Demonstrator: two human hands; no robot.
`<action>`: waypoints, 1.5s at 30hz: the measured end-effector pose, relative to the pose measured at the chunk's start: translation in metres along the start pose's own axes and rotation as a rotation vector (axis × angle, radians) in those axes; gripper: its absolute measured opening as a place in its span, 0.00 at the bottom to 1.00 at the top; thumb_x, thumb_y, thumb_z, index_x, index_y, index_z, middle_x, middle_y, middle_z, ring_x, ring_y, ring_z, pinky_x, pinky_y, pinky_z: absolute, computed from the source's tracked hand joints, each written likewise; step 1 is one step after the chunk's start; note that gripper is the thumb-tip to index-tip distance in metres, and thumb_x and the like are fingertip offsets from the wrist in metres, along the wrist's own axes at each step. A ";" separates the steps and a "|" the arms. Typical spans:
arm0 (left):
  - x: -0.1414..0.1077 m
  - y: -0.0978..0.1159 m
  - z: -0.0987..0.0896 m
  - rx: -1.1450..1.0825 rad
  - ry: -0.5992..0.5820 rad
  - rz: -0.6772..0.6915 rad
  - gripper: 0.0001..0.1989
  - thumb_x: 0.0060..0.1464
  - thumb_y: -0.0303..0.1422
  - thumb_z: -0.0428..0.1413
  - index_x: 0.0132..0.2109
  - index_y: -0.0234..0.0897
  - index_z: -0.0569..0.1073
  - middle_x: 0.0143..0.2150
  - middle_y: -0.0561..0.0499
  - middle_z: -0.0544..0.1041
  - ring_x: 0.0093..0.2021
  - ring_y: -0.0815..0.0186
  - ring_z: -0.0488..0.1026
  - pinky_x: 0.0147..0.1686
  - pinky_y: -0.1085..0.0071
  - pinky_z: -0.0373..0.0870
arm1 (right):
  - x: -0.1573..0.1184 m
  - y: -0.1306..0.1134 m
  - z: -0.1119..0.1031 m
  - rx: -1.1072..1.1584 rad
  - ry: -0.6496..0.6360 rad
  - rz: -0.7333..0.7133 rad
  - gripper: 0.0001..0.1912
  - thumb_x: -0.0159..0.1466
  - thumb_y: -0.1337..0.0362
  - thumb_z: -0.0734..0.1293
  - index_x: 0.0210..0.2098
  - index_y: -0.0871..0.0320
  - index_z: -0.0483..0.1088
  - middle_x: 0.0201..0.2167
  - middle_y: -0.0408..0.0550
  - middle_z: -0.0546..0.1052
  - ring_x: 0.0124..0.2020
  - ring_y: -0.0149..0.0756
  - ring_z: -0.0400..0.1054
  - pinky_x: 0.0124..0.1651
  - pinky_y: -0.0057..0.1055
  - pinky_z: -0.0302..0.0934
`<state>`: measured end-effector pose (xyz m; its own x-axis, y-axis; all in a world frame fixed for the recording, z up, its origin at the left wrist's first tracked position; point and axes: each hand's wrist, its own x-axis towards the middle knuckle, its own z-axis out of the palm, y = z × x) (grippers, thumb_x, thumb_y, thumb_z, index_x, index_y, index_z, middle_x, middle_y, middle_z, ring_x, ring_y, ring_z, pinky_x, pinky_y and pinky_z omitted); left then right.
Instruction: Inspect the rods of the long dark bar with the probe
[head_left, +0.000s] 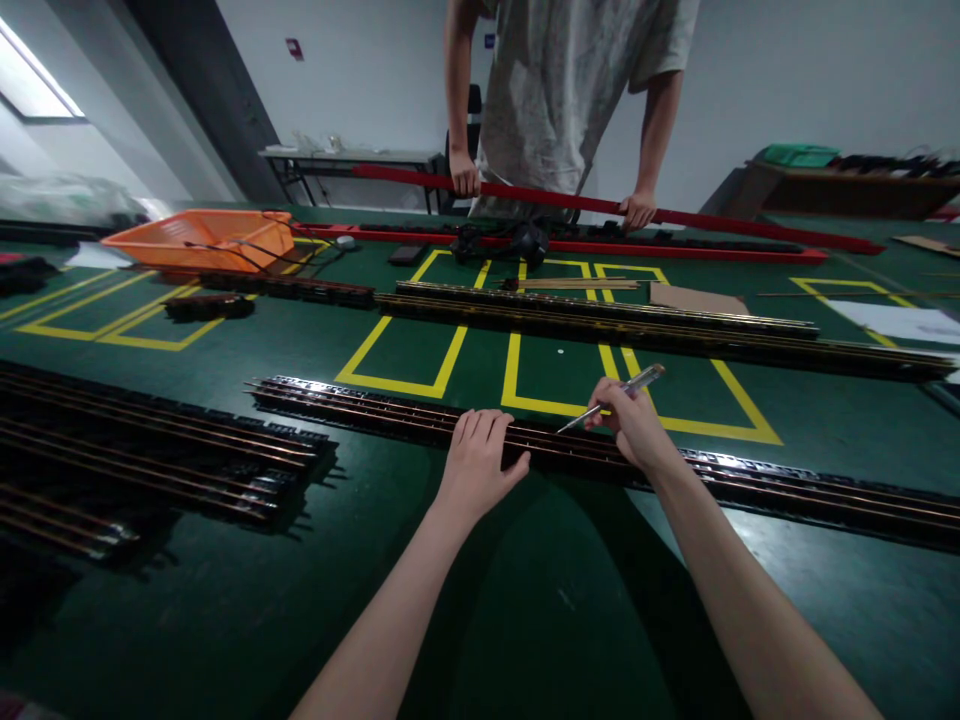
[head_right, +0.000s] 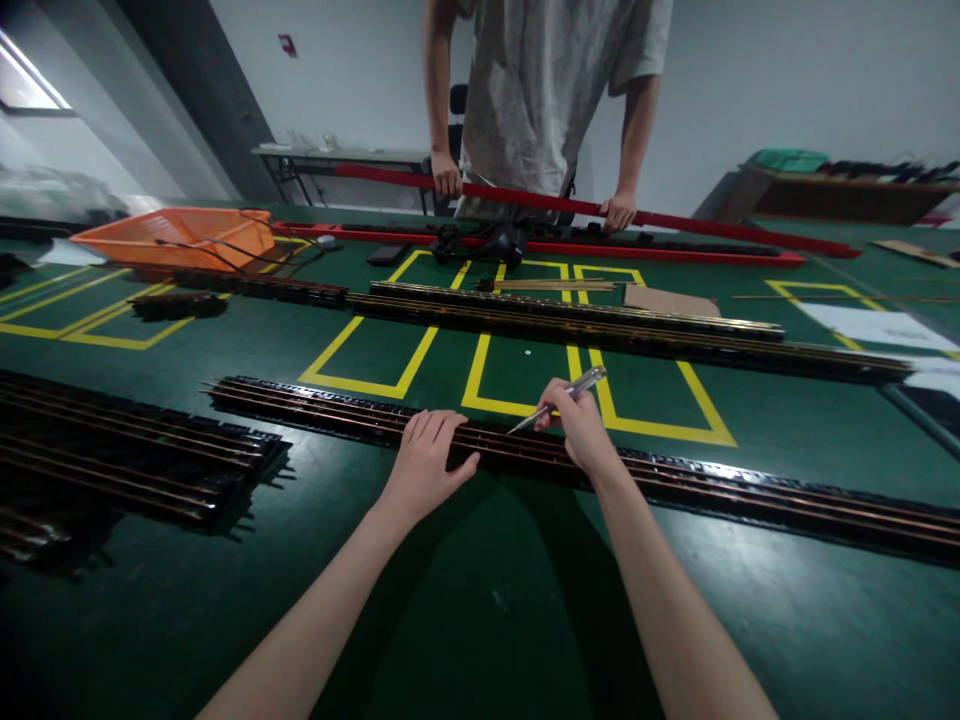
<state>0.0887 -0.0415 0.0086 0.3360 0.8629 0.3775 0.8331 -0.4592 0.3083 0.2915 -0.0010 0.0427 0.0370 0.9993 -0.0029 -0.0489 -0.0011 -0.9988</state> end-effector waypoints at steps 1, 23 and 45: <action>0.000 0.000 0.001 0.002 0.000 0.001 0.18 0.55 0.39 0.52 0.49 0.31 0.68 0.48 0.43 0.73 0.51 0.57 0.68 0.58 0.54 0.59 | 0.000 0.000 0.000 0.000 -0.001 0.002 0.09 0.49 0.64 0.65 0.15 0.56 0.63 0.14 0.40 0.64 0.18 0.27 0.60 0.23 0.27 0.59; -0.004 0.001 0.005 0.070 0.071 0.048 0.17 0.56 0.27 0.48 0.52 0.32 0.67 0.51 0.44 0.72 0.54 0.59 0.67 0.62 0.52 0.53 | 0.000 0.000 -0.001 -0.102 -0.168 0.003 0.08 0.52 0.62 0.67 0.20 0.58 0.68 0.18 0.42 0.71 0.22 0.29 0.65 0.27 0.27 0.59; -0.003 -0.002 0.006 0.025 -0.017 0.057 0.16 0.58 0.26 0.46 0.52 0.33 0.67 0.53 0.46 0.72 0.55 0.61 0.66 0.61 0.56 0.56 | 0.000 0.000 -0.001 -0.028 -0.111 -0.012 0.08 0.52 0.64 0.65 0.18 0.58 0.66 0.18 0.40 0.67 0.21 0.27 0.63 0.27 0.26 0.60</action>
<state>0.0887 -0.0424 0.0017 0.3905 0.8390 0.3788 0.8231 -0.5025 0.2645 0.2924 -0.0014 0.0426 -0.0738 0.9972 0.0129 -0.0215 0.0113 -0.9997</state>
